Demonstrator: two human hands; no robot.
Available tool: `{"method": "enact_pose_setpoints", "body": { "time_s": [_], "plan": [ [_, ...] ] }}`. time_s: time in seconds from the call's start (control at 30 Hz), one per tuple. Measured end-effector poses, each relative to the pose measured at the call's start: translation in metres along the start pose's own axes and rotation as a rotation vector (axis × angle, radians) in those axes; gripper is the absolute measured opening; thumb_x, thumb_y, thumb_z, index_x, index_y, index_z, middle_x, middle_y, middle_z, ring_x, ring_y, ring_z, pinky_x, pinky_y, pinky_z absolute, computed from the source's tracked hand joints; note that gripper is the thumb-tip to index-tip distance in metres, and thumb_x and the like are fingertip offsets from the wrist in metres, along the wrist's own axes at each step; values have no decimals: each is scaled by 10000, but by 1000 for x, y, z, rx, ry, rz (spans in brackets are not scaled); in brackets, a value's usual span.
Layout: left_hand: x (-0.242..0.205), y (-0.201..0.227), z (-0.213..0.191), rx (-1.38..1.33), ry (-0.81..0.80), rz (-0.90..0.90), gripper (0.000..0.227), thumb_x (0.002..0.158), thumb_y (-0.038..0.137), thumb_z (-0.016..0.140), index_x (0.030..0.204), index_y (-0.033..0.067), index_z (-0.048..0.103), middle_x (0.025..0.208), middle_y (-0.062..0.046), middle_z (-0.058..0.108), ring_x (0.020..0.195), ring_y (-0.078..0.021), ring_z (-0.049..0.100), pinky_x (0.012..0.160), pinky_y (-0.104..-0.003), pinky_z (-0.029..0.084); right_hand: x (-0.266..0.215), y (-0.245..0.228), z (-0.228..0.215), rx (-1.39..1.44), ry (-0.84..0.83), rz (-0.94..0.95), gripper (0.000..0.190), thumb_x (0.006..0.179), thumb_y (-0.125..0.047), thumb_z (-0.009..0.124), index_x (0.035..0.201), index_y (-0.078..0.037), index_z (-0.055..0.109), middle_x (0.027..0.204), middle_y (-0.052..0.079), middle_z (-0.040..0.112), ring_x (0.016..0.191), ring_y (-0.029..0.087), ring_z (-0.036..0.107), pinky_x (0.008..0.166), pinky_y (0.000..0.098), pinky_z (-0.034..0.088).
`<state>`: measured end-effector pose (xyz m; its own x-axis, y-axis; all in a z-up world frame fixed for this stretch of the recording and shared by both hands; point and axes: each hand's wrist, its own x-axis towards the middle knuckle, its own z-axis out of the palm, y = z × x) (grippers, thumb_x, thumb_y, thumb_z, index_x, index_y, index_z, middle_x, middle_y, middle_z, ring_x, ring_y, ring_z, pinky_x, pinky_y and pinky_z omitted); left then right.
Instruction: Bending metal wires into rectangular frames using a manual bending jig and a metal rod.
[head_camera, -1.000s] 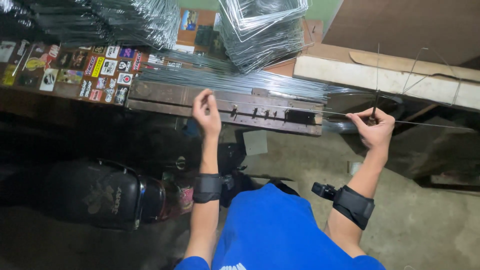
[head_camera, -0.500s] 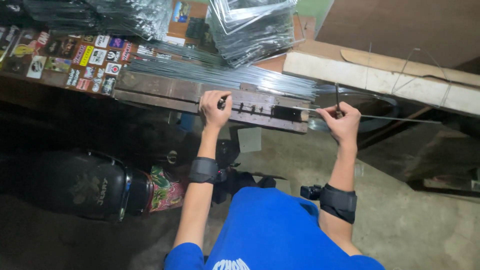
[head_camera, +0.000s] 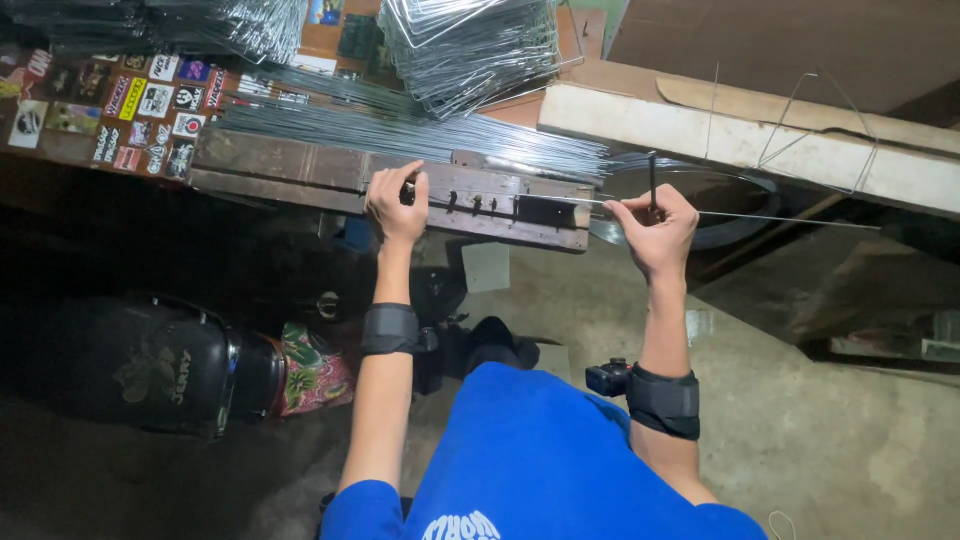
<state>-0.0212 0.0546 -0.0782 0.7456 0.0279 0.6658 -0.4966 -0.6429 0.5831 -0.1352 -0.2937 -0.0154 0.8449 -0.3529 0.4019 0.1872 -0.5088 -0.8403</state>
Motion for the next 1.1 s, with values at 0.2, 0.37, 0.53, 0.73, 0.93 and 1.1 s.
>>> {"method": "enact_pose_setpoints", "body": {
  "time_s": [0.2, 0.37, 0.53, 0.73, 0.93, 1.1],
  "plan": [
    [-4, -9, 5, 1, 7, 34, 172, 869, 111, 749, 1037, 79, 760, 863, -78, 672, 883, -350, 597, 879, -444, 495, -7, 20, 2, -42, -45, 21, 254, 796, -85, 939, 768, 12, 706, 709, -5, 582, 621, 38, 467, 552, 225, 353],
    [-1, -3, 6, 78, 63, 112, 201, 822, 111, 756, 1022, 104, 772, 956, -89, 654, 953, -330, 597, 941, -464, 473, -9, 35, 5, 71, -51, 95, 261, 808, -81, 923, 765, 12, 682, 697, -14, 616, 620, 22, 475, 555, 218, 357],
    [-2, 3, -1, 78, -18, -16, 141, 857, 141, 776, 997, 133, 788, 943, -54, 686, 934, -297, 616, 814, -395, 507, -15, 45, 12, 29, -70, 121, 199, 820, -67, 912, 841, 4, 727, 719, -5, 606, 632, 40, 470, 562, 222, 358],
    [-3, 1, -1, 47, -11, 10, 98, 859, 131, 785, 957, 133, 790, 903, -58, 687, 921, -297, 614, 808, -399, 507, -13, 42, 9, 45, -165, 42, 130, 871, -5, 790, 1000, -15, 786, 794, 24, 589, 673, 71, 509, 597, 245, 388],
    [-5, -4, 1, 47, 44, 55, 88, 867, 111, 796, 952, 115, 774, 921, -64, 696, 932, -304, 614, 828, -408, 510, -8, 57, 8, 36, -244, -18, 123, 887, 13, 749, 1006, -10, 771, 780, 57, 562, 669, 96, 497, 600, 260, 384],
    [-5, -10, 2, 26, 0, 40, 85, 857, 132, 821, 930, 114, 780, 885, -60, 690, 901, -295, 609, 801, -405, 502, -12, 65, 16, 70, -253, 70, 85, 924, -40, 738, 997, 4, 744, 798, 30, 629, 703, 71, 552, 637, 241, 432]
  ]
}}
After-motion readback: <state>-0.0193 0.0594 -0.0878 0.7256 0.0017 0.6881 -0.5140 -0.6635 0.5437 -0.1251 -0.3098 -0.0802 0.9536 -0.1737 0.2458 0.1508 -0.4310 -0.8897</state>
